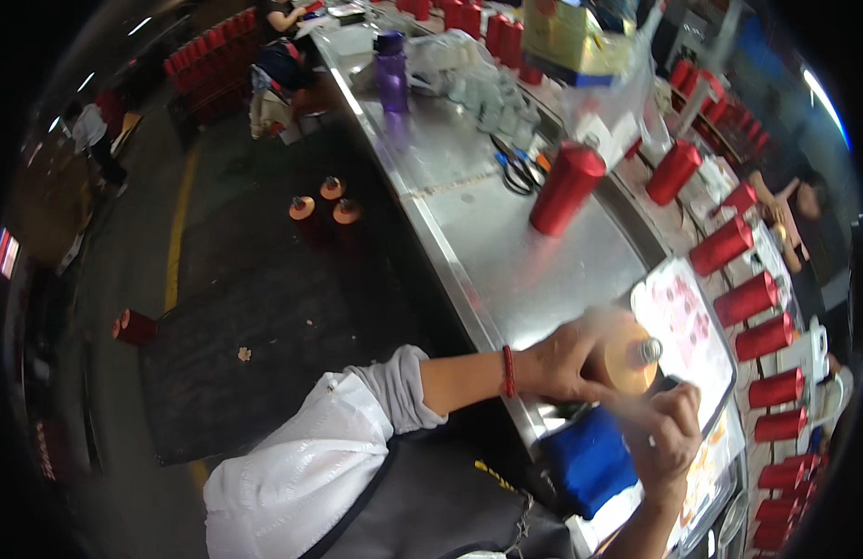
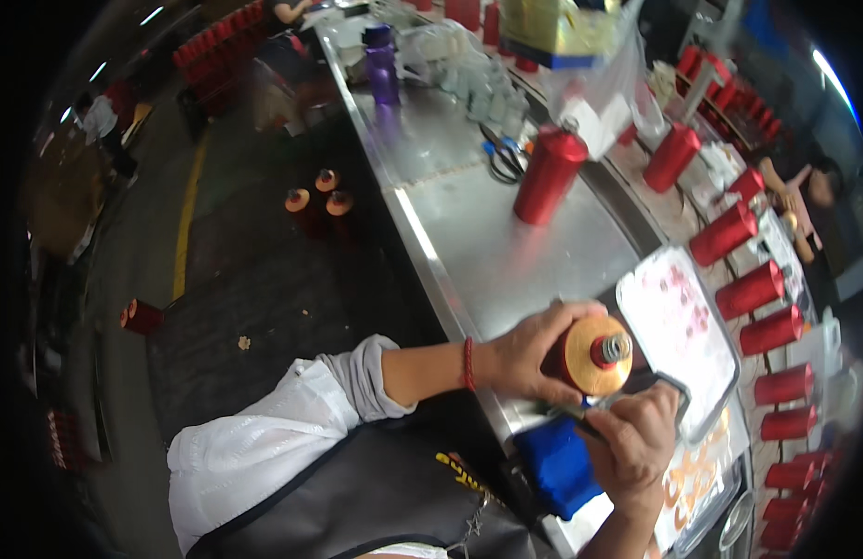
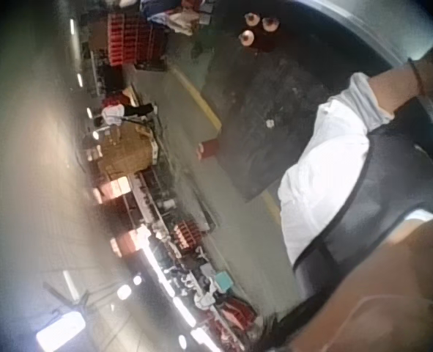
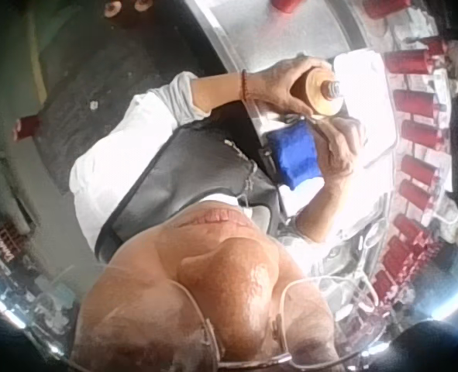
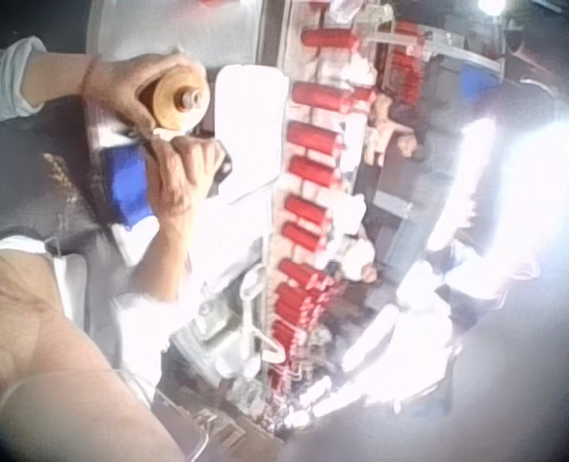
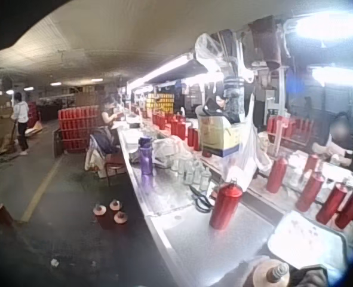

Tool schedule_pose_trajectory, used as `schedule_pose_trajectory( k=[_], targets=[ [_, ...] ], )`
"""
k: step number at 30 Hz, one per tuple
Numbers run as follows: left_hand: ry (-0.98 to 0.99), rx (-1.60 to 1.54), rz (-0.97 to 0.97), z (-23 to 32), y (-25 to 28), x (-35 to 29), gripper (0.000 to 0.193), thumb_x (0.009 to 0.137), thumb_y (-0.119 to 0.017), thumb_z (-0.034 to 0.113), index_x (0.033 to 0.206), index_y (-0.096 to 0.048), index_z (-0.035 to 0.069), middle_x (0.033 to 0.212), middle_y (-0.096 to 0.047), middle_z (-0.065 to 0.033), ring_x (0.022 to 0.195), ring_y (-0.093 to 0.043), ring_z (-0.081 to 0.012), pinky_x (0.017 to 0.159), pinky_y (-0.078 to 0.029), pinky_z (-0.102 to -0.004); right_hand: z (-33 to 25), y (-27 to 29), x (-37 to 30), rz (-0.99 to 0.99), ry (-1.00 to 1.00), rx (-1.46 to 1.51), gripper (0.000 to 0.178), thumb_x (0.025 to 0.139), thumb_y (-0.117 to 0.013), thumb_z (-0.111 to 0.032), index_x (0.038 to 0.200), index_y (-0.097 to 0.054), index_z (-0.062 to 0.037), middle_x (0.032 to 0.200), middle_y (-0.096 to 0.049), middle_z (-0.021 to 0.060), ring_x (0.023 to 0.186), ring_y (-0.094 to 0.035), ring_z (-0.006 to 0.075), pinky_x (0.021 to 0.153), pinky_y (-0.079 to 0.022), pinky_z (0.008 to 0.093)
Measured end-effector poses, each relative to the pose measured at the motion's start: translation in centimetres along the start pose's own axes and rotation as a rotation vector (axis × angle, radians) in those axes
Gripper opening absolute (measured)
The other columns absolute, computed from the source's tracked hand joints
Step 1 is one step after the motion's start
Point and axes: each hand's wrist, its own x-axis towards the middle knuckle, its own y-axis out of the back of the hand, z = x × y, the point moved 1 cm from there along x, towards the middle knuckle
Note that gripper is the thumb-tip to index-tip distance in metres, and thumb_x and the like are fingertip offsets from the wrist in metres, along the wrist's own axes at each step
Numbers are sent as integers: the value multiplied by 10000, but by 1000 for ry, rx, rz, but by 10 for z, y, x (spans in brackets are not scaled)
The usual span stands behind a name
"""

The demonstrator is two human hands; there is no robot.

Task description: The person applies circular and rectangular stickers to red cylindrical containers on a stainless steel workbench. They peel each sticker from its backing, align it on the container, and smooth it down with their fingers. The person handles several containers one at a time, rotating them to position the labels.

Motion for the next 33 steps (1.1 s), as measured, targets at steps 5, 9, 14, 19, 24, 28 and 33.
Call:
schedule_pose_trajectory(
  k=[5,9,14,19,24,28,33],
  targets=[
    [97,-105,-82,-14,-2,-7,1022,725,-882,361,1480,-290,9,1385,-511,-165,1283,-517,-231,1080,-424,-372,10,-15,-17,102,65,14,303,687,-832,-169,936,-684,-79,846,-630,60,752,-581,255,767,-457,418],
    [52,-83,-158,3,-4,-4,1046,813,-804,459,1523,-204,-20,1383,-490,-180,1310,-484,-266,1117,-358,-378,24,-5,-57,307,-952,492,223,862,-737,-164,989,-623,-20,808,-628,33,760,-584,143,713,-481,304],
    [141,-266,-27,-5,-25,-1,960,778,-822,493,1416,-313,-14,1295,-539,-195,1212,-558,-273,1044,-441,-376,48,-31,-52,353,-900,558,260,905,-678,-146,1113,-593,-15,978,-649,71,888,-610,124,784,-504,265],
    [152,-386,-77,-13,-28,0,930,790,-833,423,1415,-297,-10,1361,-496,-175,1256,-527,-225,1057,-441,-358,66,-37,-41,302,-738,544,294,914,-713,-181,1157,-644,-30,988,-682,73,935,-634,142,845,-513,284],
    [216,-504,-47,-24,-26,3,908,751,-857,429,1383,-366,0,1308,-549,-131,1221,-548,-200,1057,-434,-344,91,-42,-27,311,-731,629,305,910,-703,-153,1176,-653,-12,1005,-690,71,955,-626,142,870,-500,288],
    [268,-514,-159,-38,-10,12,965,773,-832,452,1440,-316,-18,1348,-518,-162,1259,-526,-240,1081,-404,-362,114,-49,-18,313,-813,514,306,918,-694,-128,1202,-660,-21,1017,-686,51,982,-620,125,876,-489,260],
    [124,-61,-93,-45,-6,16,1008,813,-791,464,1504,-241,-23,1390,-498,-185,1285,-506,-261,1106,-364,-369,126,-58,-1,225,-752,301,293,911,-682,-101,1186,-655,-4,1043,-688,67,985,-624,129,878,-498,279]
  ],
)
